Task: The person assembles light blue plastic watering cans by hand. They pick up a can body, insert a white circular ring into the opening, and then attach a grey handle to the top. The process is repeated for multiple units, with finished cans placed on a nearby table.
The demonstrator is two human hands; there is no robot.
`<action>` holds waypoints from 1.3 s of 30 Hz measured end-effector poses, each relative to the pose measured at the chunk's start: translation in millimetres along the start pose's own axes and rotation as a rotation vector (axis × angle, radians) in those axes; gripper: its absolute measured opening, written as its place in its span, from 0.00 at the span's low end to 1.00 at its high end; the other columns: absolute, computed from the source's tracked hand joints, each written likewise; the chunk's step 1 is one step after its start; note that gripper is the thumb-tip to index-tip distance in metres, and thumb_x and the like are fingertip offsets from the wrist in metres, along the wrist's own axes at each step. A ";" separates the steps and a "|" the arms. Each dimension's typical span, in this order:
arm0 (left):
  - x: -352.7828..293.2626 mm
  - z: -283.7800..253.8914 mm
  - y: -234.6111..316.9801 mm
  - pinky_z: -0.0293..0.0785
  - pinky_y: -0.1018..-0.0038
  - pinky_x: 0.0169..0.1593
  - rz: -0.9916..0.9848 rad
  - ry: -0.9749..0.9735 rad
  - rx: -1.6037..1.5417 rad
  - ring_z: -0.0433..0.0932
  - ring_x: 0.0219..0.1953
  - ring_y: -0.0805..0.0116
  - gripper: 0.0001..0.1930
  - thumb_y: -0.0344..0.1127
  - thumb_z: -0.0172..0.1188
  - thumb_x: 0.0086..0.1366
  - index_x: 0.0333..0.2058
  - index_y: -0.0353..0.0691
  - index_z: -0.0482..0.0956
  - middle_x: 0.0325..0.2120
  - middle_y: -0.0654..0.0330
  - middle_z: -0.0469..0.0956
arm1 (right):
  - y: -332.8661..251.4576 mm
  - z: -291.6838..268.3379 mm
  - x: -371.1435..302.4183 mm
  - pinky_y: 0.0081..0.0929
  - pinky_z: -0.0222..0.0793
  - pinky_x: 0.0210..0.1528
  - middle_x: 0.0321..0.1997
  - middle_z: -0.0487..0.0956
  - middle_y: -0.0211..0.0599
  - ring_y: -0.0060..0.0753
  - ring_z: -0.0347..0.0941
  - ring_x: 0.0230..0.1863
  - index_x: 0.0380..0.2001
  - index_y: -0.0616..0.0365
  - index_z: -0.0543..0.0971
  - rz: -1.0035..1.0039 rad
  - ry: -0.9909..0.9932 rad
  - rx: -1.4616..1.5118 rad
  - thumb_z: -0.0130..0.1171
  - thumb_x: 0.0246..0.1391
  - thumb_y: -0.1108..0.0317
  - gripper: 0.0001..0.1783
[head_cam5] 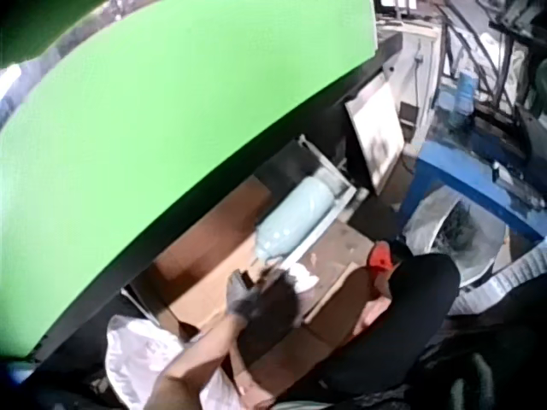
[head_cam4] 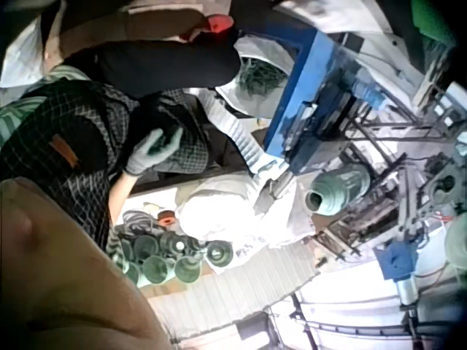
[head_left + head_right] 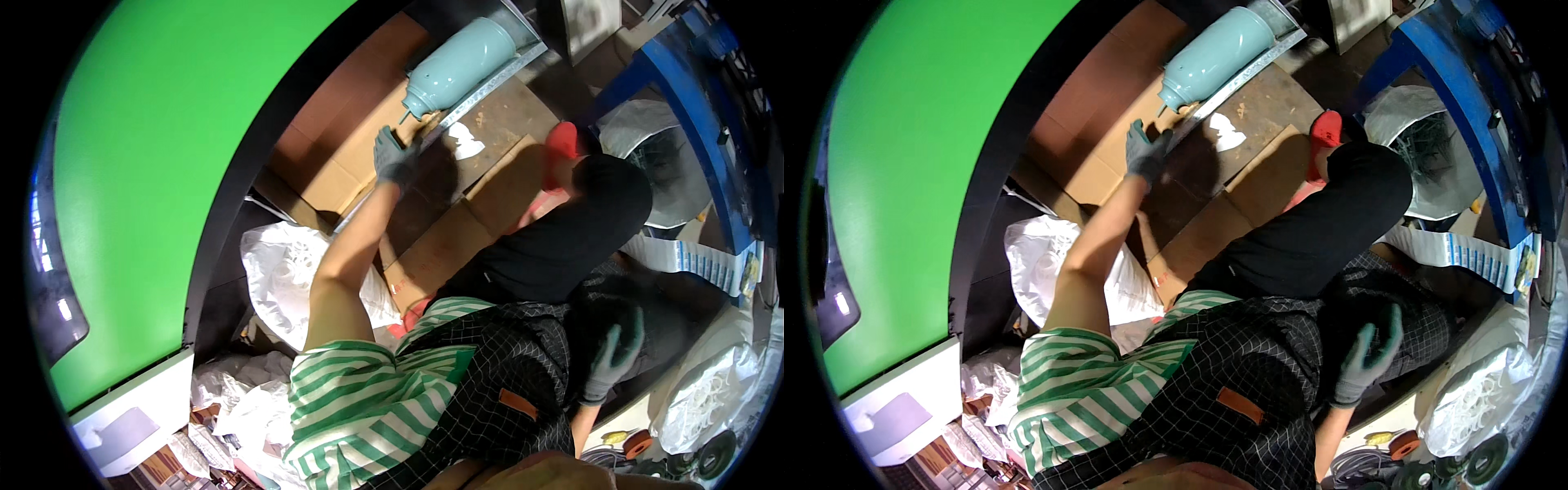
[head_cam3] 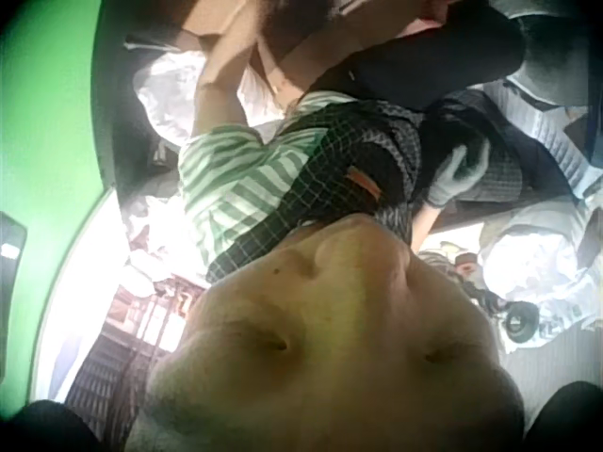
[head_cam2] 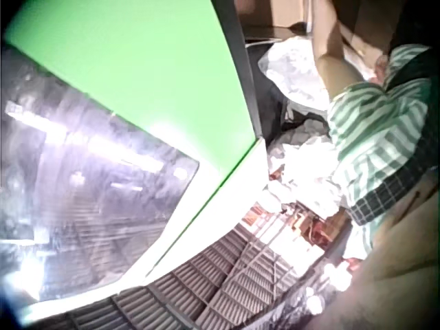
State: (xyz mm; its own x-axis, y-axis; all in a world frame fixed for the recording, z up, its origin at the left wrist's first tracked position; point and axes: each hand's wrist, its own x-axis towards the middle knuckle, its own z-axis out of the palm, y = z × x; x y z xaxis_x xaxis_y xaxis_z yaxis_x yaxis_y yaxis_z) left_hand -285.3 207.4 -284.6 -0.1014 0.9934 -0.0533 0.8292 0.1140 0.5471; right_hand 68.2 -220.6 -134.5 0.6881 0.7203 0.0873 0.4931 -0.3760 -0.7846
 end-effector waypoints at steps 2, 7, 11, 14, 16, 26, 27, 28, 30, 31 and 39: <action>46.5 33.4 -29.3 0.67 0.54 0.67 -0.010 0.045 -0.009 0.72 0.64 0.42 0.49 0.63 0.74 0.54 0.61 0.27 0.68 0.59 0.37 0.74 | -26.8 5.3 2.5 0.42 0.61 0.74 0.69 0.74 0.54 0.50 0.70 0.69 0.68 0.69 0.70 -0.051 -0.098 -0.021 0.59 0.68 0.72 0.28; 132.7 75.1 -20.0 0.69 0.59 0.69 -0.035 0.003 0.135 0.68 0.71 0.43 0.63 0.70 0.79 0.39 0.66 0.30 0.67 0.67 0.37 0.69 | -31.9 -10.8 -13.0 0.38 0.66 0.71 0.67 0.76 0.53 0.46 0.73 0.67 0.65 0.69 0.73 0.029 -0.128 -0.077 0.59 0.66 0.78 0.25; 132.7 81.8 7.0 0.75 0.58 0.66 -0.296 -0.270 0.273 0.72 0.69 0.50 0.57 0.70 0.79 0.40 0.64 0.39 0.73 0.68 0.47 0.70 | -7.1 -23.8 -35.9 0.38 0.67 0.71 0.66 0.77 0.51 0.43 0.74 0.67 0.64 0.69 0.74 0.272 -0.084 0.019 0.58 0.68 0.76 0.23; 125.0 76.3 -4.0 0.75 0.58 0.64 -0.358 -0.257 0.336 0.76 0.65 0.50 0.54 0.68 0.78 0.44 0.65 0.39 0.72 0.63 0.44 0.73 | -6.8 -13.4 -36.3 0.36 0.67 0.70 0.65 0.79 0.50 0.41 0.75 0.65 0.62 0.70 0.75 0.200 -0.105 -0.069 0.60 0.67 0.76 0.21; 117.4 70.4 -31.6 0.77 0.59 0.60 -0.359 -0.242 0.207 0.79 0.60 0.53 0.51 0.64 0.79 0.45 0.62 0.37 0.74 0.57 0.45 0.78 | -18.5 -2.8 -22.4 0.34 0.67 0.69 0.64 0.79 0.50 0.40 0.76 0.64 0.62 0.71 0.75 0.224 -0.147 -0.001 0.61 0.67 0.75 0.22; -34.1 -13.5 13.7 0.76 0.72 0.50 -0.125 -0.251 -1.278 0.77 0.48 0.69 0.20 0.34 0.72 0.64 0.50 0.40 0.74 0.46 0.59 0.77 | -35.2 5.7 15.9 0.33 0.69 0.68 0.64 0.79 0.48 0.38 0.77 0.63 0.61 0.71 0.76 0.047 -0.154 0.050 0.58 0.67 0.79 0.20; -59.1 -17.5 35.1 0.76 0.71 0.52 -0.087 -0.143 -1.188 0.76 0.51 0.67 0.25 0.33 0.71 0.64 0.56 0.41 0.69 0.49 0.58 0.74 | -42.2 5.5 19.6 0.33 0.69 0.68 0.64 0.79 0.48 0.38 0.77 0.62 0.61 0.70 0.76 0.011 -0.138 0.046 0.58 0.67 0.79 0.21; -83.6 -35.0 64.5 0.76 0.70 0.53 -0.043 -0.178 -1.178 0.75 0.53 0.65 0.29 0.31 0.71 0.63 0.58 0.41 0.65 0.52 0.58 0.71 | -52.3 4.4 24.9 0.33 0.69 0.68 0.64 0.79 0.48 0.38 0.77 0.62 0.61 0.70 0.76 -0.017 -0.122 0.037 0.58 0.66 0.79 0.21; -112.5 -51.3 116.2 0.75 0.66 0.57 0.187 -0.136 -1.068 0.72 0.56 0.64 0.35 0.27 0.74 0.57 0.58 0.42 0.62 0.55 0.57 0.68 | -75.1 4.9 34.4 0.39 0.72 0.65 0.59 0.80 0.52 0.47 0.79 0.60 0.57 0.66 0.77 -0.137 -0.038 -0.006 0.64 0.57 0.81 0.23; -123.6 -59.2 139.7 0.75 0.64 0.58 0.316 -0.194 -1.118 0.71 0.57 0.64 0.38 0.27 0.76 0.53 0.59 0.43 0.62 0.56 0.55 0.68 | -91.8 -0.2 40.6 0.44 0.72 0.65 0.59 0.80 0.53 0.52 0.77 0.61 0.57 0.64 0.78 -0.213 -0.042 -0.138 0.68 0.52 0.79 0.27; -173.2 -112.2 305.9 0.81 0.58 0.49 1.483 -0.266 -0.639 0.81 0.49 0.47 0.34 0.42 0.79 0.49 0.57 0.44 0.82 0.54 0.47 0.77 | -139.3 -1.6 62.7 0.68 0.53 0.73 0.75 0.63 0.58 0.66 0.60 0.73 0.71 0.64 0.65 -0.573 0.274 -0.497 0.77 0.45 0.39 0.58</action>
State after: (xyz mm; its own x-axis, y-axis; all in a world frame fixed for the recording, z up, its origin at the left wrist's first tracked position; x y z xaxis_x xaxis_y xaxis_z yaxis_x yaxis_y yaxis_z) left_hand -75.7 69.0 -14.3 0.6780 0.2042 0.7061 -0.2470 -0.8415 0.4805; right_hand 43.5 -123.9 -18.8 0.3311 0.7351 0.5916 0.9436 -0.2533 -0.2133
